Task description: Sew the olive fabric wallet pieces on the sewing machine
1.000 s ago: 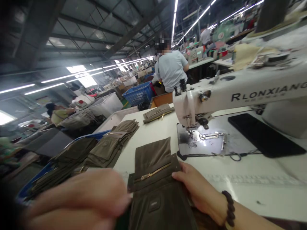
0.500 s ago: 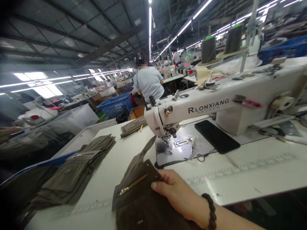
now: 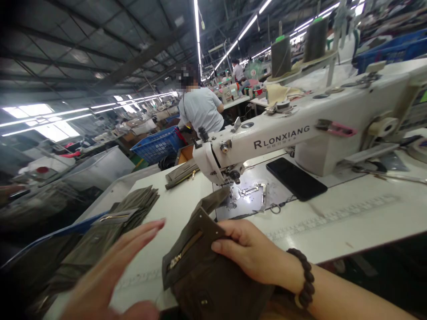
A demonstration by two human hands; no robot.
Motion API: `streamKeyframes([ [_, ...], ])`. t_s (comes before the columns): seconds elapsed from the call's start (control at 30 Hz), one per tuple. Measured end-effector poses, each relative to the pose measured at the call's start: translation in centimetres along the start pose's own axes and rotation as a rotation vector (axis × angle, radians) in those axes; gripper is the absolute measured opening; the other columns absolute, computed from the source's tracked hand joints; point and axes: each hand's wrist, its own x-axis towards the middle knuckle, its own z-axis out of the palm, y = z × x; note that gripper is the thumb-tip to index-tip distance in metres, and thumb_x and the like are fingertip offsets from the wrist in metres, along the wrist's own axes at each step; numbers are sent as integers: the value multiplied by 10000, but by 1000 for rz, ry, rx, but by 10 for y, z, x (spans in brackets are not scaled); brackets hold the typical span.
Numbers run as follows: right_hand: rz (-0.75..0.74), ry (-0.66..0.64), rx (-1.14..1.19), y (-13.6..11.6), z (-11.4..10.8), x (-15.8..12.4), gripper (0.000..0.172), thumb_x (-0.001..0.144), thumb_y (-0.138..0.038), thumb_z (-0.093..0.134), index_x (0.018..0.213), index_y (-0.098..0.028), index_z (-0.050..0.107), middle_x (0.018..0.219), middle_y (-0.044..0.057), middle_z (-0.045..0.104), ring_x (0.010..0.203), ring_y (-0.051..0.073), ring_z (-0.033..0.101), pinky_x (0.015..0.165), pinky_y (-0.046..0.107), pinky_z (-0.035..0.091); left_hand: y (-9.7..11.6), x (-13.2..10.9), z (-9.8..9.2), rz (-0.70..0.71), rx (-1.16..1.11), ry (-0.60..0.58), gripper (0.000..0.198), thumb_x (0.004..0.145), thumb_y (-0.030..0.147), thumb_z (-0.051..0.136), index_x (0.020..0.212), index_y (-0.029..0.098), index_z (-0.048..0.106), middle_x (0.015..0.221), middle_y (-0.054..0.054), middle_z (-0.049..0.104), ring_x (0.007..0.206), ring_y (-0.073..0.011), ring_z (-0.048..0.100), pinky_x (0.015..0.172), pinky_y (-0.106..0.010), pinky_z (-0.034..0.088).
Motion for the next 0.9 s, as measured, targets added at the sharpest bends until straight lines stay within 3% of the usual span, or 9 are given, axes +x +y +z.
streamKeyframes([
  [0.07, -35, -9, 21, 2, 0, 2, 194, 832, -291, 543, 958, -177, 637, 836, 19, 643, 774, 128, 586, 714, 235, 449, 1, 12, 9, 39, -8, -158, 776, 713, 436, 645, 1359, 244, 261, 1357, -94, 396, 1206, -278, 419, 978, -375, 412],
  [0.17, -98, 4, 71, 6, 4, 5, 190, 828, -278, 545, 977, -184, 617, 867, 19, 638, 791, 129, 584, 727, 242, 451, 3, 21, 20, 24, -55, -247, 758, 743, 282, 610, 1377, 210, 201, 1354, -104, 403, 1215, -254, 418, 993, -371, 395],
  [0.3, -99, 34, 19, 7, 8, 7, 226, 827, -303, 530, 1023, -208, 588, 874, 18, 630, 790, 147, 583, 713, 271, 460, 0, 23, 16, -27, -103, -233, 683, 743, 242, 578, 1353, 203, 275, 1298, -101, 471, 1144, -239, 491, 945, -320, 430],
  [0.4, -165, 120, -365, 3, 5, 7, 143, 804, -280, 551, 874, -191, 639, 892, 45, 615, 836, 167, 561, 762, 291, 440, -2, 26, 3, -95, -151, -285, 574, 763, 227, 563, 1304, 209, 372, 1229, -78, 540, 1082, -223, 537, 931, -295, 423],
  [0.5, -228, 229, -669, -2, 0, 6, 142, 778, -293, 587, 731, -184, 665, 1099, 79, 546, 1015, 207, 489, 874, 315, 376, -2, 32, -6, -172, -326, -437, 440, 775, 210, 563, 1209, 228, 489, 1092, -29, 622, 965, -191, 586, 846, -243, 443],
  [0.57, -180, 165, -679, -5, -3, 6, 185, 786, -337, 577, 724, -193, 675, 1107, 64, 546, 1023, 209, 484, 873, 309, 372, -2, 35, -7, -223, -501, -529, 385, 775, 252, 584, 1156, 220, 536, 1016, -13, 641, 894, -178, 594, 780, -224, 448],
  [0.63, -97, 54, -630, -6, -3, 7, 239, 808, -355, 542, 692, -189, 669, 913, 40, 607, 873, 180, 538, 773, 278, 414, -5, 38, -1, -257, -674, -577, 376, 773, 312, 597, 1128, 196, 556, 998, -20, 635, 883, -182, 584, 770, -230, 442],
  [0.73, -42, 18, -616, -4, 2, 10, 273, 826, -312, 512, 637, -162, 638, 689, 11, 591, 688, 139, 532, 625, 233, 406, -9, 43, 14, -292, -836, -569, 408, 736, 382, 630, 1074, 160, 578, 972, -40, 624, 880, -198, 564, 762, -249, 435],
  [0.9, -106, 34, -732, -1, 10, 14, 228, 818, -212, 515, 621, -145, 609, 672, 1, 550, 638, 102, 497, 571, 216, 352, -8, 53, 33, -352, -949, -405, 431, 688, 402, 673, 1016, 137, 585, 933, -49, 611, 860, -196, 542, 751, -253, 418],
])
